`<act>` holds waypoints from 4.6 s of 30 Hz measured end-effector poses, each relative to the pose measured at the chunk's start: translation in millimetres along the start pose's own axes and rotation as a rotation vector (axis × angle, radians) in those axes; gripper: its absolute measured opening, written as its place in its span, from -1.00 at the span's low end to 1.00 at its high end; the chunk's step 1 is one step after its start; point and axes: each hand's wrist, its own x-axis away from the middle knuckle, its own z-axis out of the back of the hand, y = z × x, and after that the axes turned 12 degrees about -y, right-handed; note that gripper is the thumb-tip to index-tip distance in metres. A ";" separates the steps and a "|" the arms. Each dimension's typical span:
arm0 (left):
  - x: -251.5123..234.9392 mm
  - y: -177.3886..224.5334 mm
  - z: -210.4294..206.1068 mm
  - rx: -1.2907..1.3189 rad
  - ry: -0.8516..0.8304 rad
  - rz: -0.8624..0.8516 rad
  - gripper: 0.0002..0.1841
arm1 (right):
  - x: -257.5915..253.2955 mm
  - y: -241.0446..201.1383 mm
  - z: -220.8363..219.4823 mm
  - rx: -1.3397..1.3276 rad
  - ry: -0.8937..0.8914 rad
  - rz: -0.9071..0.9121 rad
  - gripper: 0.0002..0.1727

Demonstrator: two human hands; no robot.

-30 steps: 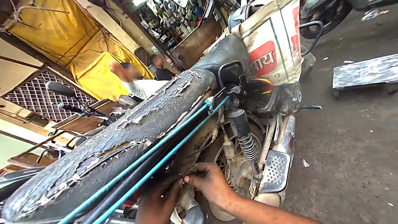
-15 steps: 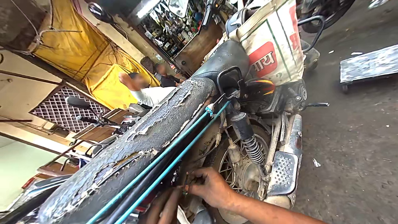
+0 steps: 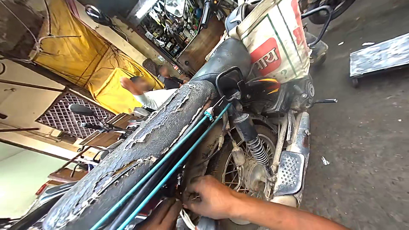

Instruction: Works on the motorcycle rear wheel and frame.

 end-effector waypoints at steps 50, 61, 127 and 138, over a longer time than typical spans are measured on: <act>24.2 -3.9 -42.7 -0.251 0.441 -0.028 -0.84 | 3.3 16.6 -19.5 -0.026 0.093 0.198 -0.80; 22.3 10.8 -21.9 0.462 0.122 0.180 -0.67 | 8.0 9.6 -29.1 0.242 0.134 0.384 -0.80; 12.7 40.7 -50.4 0.155 0.486 0.296 -0.77 | 2.2 23.3 -19.2 0.054 0.118 0.333 -0.84; 12.7 49.4 -24.6 1.510 0.242 0.695 -0.75 | 4.7 25.5 -27.8 0.230 0.185 0.311 -0.86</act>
